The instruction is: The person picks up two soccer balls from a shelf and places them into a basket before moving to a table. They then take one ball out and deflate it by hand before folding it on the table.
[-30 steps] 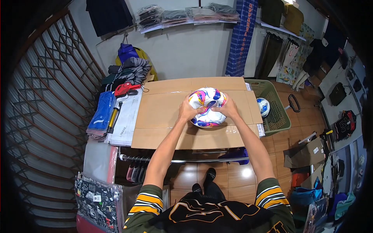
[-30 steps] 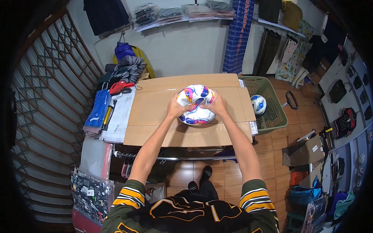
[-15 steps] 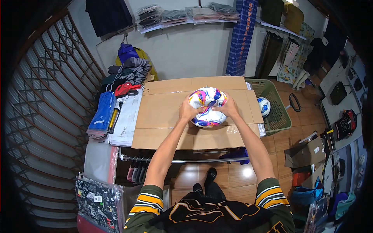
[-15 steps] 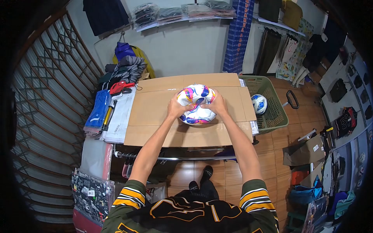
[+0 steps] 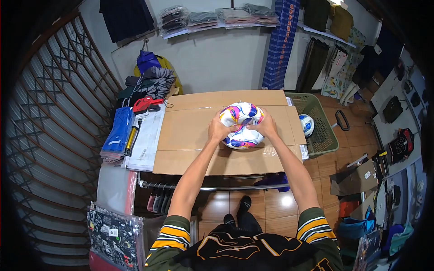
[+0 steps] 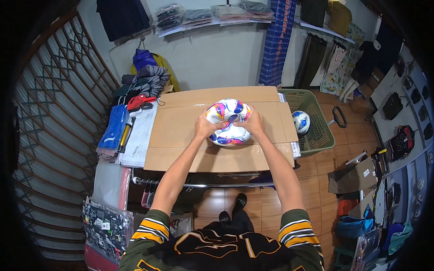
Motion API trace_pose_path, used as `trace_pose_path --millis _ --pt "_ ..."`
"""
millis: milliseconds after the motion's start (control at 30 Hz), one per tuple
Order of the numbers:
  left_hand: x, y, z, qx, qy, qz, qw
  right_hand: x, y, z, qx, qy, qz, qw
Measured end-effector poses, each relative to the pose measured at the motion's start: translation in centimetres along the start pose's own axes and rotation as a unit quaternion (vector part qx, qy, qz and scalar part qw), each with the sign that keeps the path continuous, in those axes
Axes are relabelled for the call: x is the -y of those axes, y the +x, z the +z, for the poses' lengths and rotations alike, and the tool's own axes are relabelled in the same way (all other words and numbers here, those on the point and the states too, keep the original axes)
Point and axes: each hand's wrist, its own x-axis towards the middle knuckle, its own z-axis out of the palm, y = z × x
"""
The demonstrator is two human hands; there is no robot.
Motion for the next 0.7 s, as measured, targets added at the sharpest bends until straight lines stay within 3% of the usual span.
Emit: trace_pose_path --millis 700 --pt "0.6 0.8 0.0 -0.002 0.004 -0.013 1.000 -0.3 0.8 0.8 -0.014 -0.082 0.062 0.995"
